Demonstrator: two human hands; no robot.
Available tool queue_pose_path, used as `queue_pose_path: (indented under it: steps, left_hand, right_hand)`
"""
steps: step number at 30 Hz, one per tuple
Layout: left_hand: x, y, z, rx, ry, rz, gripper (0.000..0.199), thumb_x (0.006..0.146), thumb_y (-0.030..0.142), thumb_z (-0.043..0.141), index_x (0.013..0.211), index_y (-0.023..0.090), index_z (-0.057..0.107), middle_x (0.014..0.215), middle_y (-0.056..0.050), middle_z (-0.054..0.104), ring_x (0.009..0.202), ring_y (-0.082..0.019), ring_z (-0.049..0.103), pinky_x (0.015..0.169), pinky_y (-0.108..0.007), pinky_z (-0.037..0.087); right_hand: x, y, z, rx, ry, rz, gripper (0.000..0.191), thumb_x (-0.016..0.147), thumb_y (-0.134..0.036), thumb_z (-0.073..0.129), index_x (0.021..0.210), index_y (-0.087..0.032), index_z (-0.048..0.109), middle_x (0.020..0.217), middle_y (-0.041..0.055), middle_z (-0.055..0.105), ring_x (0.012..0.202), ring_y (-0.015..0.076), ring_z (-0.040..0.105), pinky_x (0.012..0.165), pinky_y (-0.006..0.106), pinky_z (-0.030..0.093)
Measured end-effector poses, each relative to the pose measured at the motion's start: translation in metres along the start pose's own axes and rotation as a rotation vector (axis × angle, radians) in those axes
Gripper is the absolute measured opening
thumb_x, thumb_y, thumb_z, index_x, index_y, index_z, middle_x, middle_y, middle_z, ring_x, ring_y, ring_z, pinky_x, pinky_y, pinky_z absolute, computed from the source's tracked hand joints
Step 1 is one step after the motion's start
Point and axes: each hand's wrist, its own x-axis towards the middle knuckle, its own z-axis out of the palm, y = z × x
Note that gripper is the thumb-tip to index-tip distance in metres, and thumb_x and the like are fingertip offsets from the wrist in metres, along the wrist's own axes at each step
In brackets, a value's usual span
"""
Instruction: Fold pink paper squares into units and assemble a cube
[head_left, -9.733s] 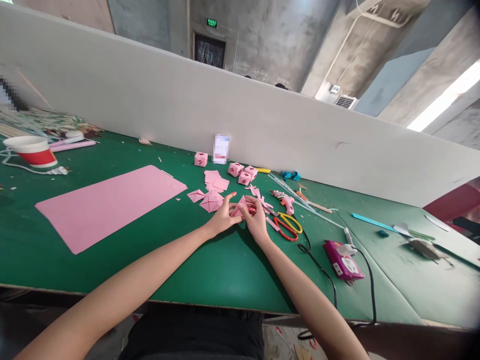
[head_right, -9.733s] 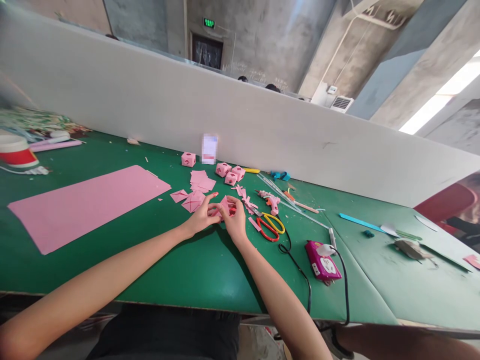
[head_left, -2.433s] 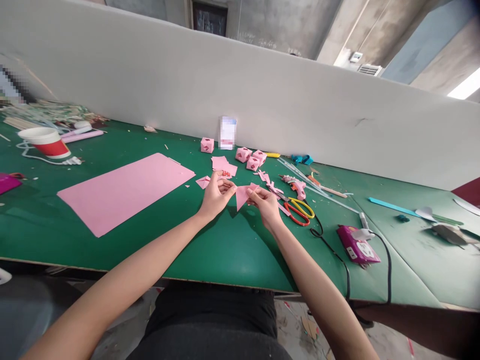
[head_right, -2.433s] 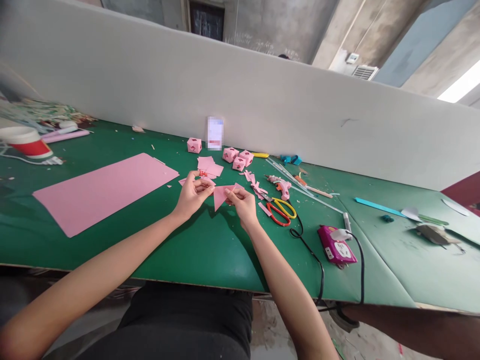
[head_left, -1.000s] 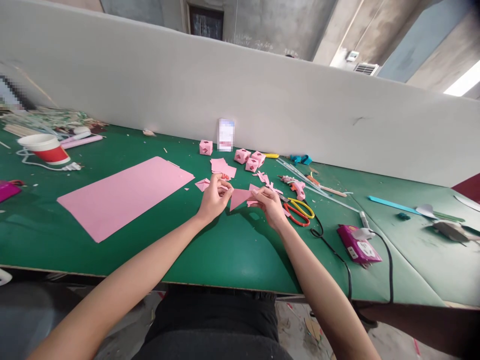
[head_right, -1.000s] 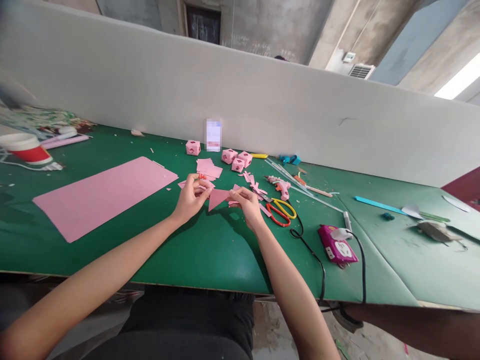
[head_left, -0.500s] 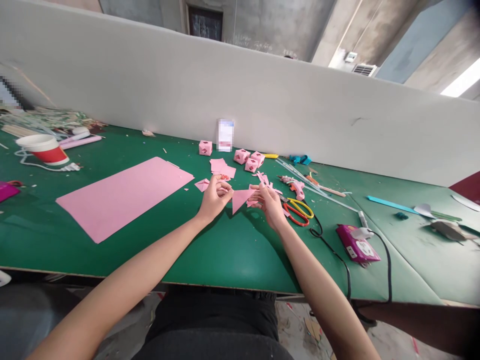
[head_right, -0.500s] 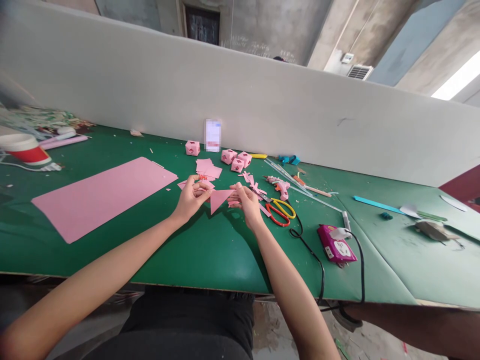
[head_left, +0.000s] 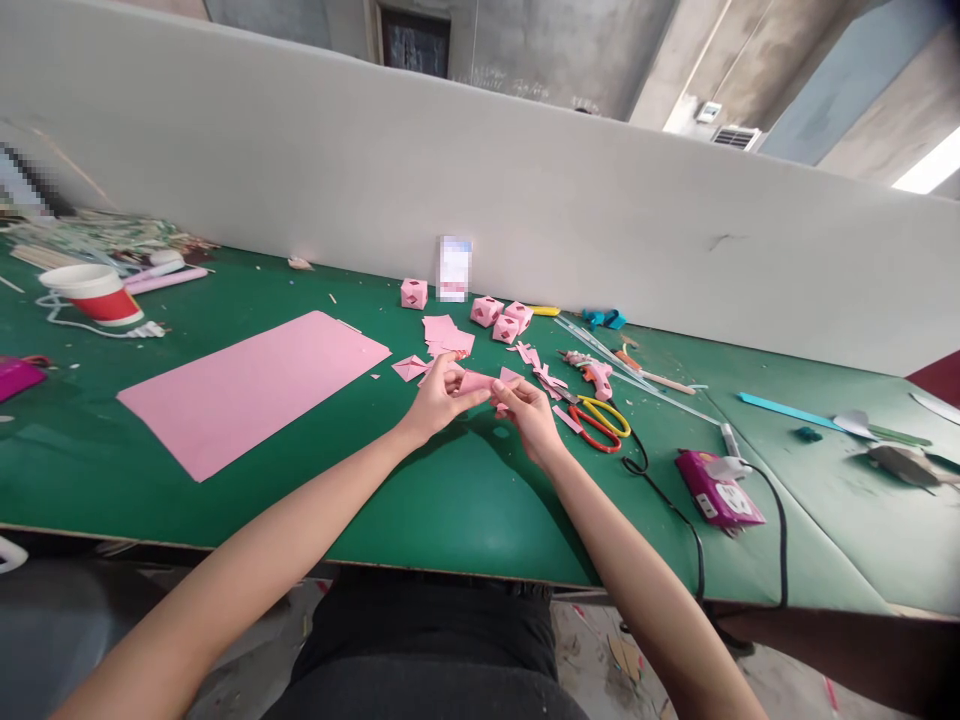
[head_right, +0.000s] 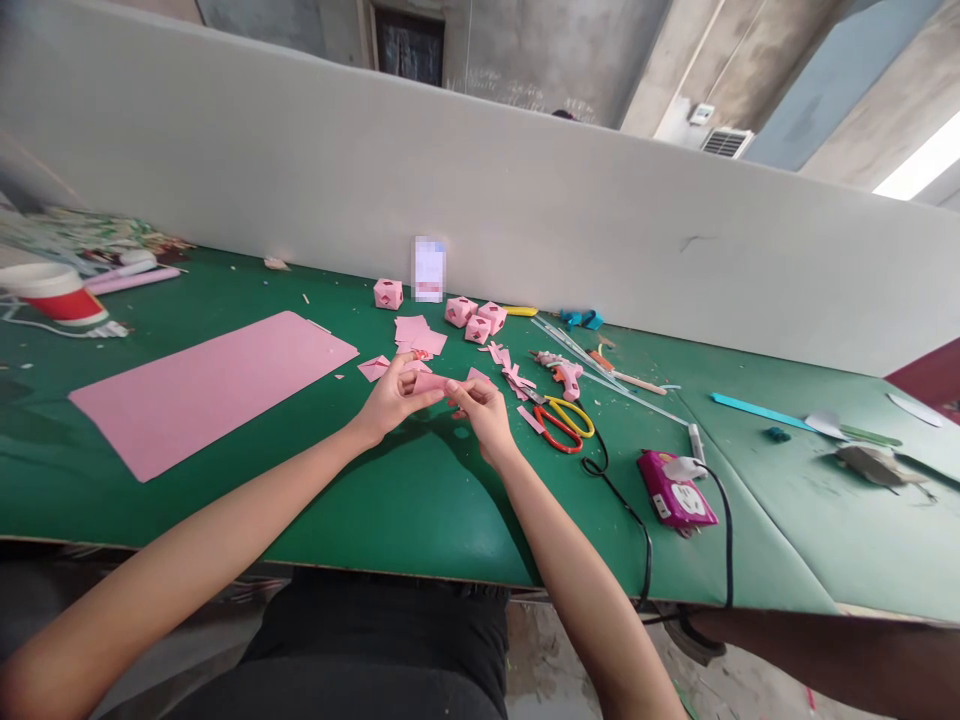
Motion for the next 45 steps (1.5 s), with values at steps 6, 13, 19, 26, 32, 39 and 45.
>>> queue_pose_path:
  steps: [6, 13, 19, 26, 32, 39, 45]
  left_hand:
    - [-0.002, 0.001, -0.005, 0.306, 0.044, 0.169, 0.054, 0.079, 0.034, 0.081, 0.126, 0.022, 0.059, 0.056, 0.009, 0.05, 0.053, -0.016, 0.052, 0.058, -0.028, 0.042]
    - [-0.002, 0.001, -0.011, 0.605, -0.098, 0.35, 0.051, 0.086, 0.018, 0.066, 0.135, 0.024, 0.051, 0.068, 0.007, 0.058, 0.062, -0.015, 0.056, 0.064, -0.026, 0.04]
    - [-0.002, -0.002, -0.01, 0.613, -0.093, 0.353, 0.048, 0.089, 0.027, 0.068, 0.133, 0.024, 0.049, 0.074, 0.004, 0.063, 0.064, -0.016, 0.058, 0.066, -0.027, 0.042]
    - [-0.002, -0.004, -0.009, 0.601, -0.009, 0.33, 0.047, 0.087, 0.028, 0.073, 0.128, 0.022, 0.051, 0.058, 0.011, 0.038, 0.052, -0.012, 0.037, 0.058, -0.024, 0.032]
    - [-0.004, -0.001, -0.008, 0.555, -0.031, 0.292, 0.049, 0.088, 0.027, 0.072, 0.13, 0.019, 0.049, 0.061, 0.011, 0.042, 0.057, -0.011, 0.043, 0.063, -0.023, 0.036]
    - [-0.005, -0.002, -0.005, 0.522, -0.1, 0.262, 0.049, 0.089, 0.024, 0.069, 0.133, 0.02, 0.048, 0.065, 0.009, 0.046, 0.06, -0.012, 0.044, 0.061, -0.022, 0.036]
    - [-0.004, -0.002, -0.006, 0.581, -0.053, 0.295, 0.046, 0.089, 0.026, 0.072, 0.129, 0.02, 0.05, 0.062, 0.011, 0.037, 0.056, -0.011, 0.038, 0.06, -0.022, 0.033]
  right_hand:
    - [0.008, 0.006, -0.007, -0.217, 0.006, -0.097, 0.037, 0.063, -0.056, 0.087, 0.073, -0.023, 0.075, 0.064, -0.0001, 0.064, 0.059, 0.016, 0.056, 0.055, 0.029, 0.046]
    - [0.007, 0.007, -0.012, -0.616, -0.054, -0.336, 0.009, 0.078, -0.035, 0.073, 0.076, -0.026, 0.075, 0.071, -0.0006, 0.071, 0.061, 0.0169, 0.057, 0.062, 0.031, 0.043]
    - [0.011, 0.001, -0.02, -0.873, -0.058, -0.492, 0.01, 0.081, -0.03, 0.065, 0.075, -0.025, 0.07, 0.077, 0.002, 0.07, 0.07, 0.0199, 0.061, 0.065, 0.032, 0.045]
    - [0.019, -0.001, -0.038, -0.865, 0.014, -0.51, 0.01, 0.083, -0.028, 0.061, 0.078, -0.023, 0.067, 0.079, 0.0038, 0.071, 0.073, 0.0206, 0.065, 0.07, 0.034, 0.051]
    - [0.013, -0.001, -0.027, -0.812, -0.066, -0.488, 0.018, 0.079, -0.033, 0.067, 0.092, -0.021, 0.069, 0.092, 0.0056, 0.074, 0.076, 0.0209, 0.066, 0.07, 0.034, 0.052]
    - [0.011, 0.002, -0.017, -0.864, -0.107, -0.461, 0.014, 0.079, -0.033, 0.063, 0.07, -0.022, 0.063, 0.068, 0.0005, 0.066, 0.063, 0.0176, 0.058, 0.062, 0.031, 0.044]
    - [0.017, 0.0, -0.032, -0.829, -0.041, -0.424, 0.013, 0.078, -0.032, 0.062, 0.074, -0.021, 0.067, 0.074, 0.0028, 0.072, 0.066, 0.0181, 0.062, 0.065, 0.031, 0.048]
